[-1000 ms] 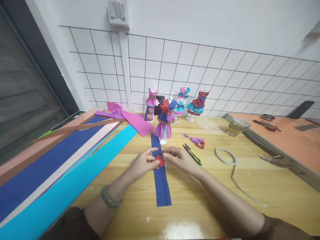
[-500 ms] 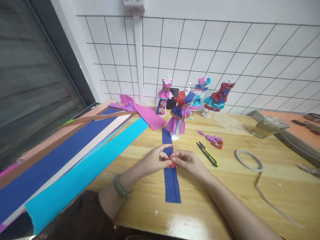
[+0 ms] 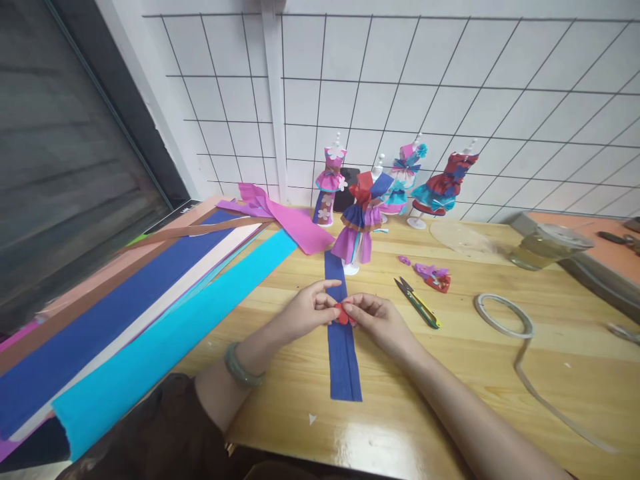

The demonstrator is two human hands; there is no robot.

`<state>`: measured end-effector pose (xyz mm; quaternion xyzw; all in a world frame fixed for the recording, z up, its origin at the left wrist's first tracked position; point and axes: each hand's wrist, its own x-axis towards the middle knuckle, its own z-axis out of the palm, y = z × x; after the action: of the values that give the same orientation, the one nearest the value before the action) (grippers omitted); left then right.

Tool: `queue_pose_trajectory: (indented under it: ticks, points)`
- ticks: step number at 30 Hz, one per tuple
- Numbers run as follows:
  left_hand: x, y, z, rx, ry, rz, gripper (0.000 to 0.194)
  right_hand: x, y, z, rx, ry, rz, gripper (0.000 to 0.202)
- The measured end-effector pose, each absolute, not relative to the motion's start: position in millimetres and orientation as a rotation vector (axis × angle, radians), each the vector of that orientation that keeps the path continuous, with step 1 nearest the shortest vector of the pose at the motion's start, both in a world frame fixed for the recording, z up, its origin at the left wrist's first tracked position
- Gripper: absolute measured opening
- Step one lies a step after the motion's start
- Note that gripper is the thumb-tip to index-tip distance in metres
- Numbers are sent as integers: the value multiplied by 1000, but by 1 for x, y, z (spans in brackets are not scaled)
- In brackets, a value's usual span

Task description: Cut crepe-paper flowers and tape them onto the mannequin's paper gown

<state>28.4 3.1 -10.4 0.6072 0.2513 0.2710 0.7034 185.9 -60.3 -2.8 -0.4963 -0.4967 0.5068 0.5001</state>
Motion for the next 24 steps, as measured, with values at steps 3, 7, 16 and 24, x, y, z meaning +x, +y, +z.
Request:
queue_pose_trajectory:
  ticks: [3, 7, 16, 24]
  points:
    - [28, 3, -11, 1345, 582, 616, 62, 188, -60, -5, -1159, -1131, 1295, 30]
    - [28, 4, -9, 1342, 595, 619, 64, 192, -59, -10, -1133, -931, 1403, 39]
    - [27, 2, -6, 1351, 603, 617, 62, 187, -61, -4, -1242, -1175, 1246, 26]
    - [27, 3, -2, 1376, 639, 642, 55, 190, -59, -5, -1239, -1128, 1167, 28]
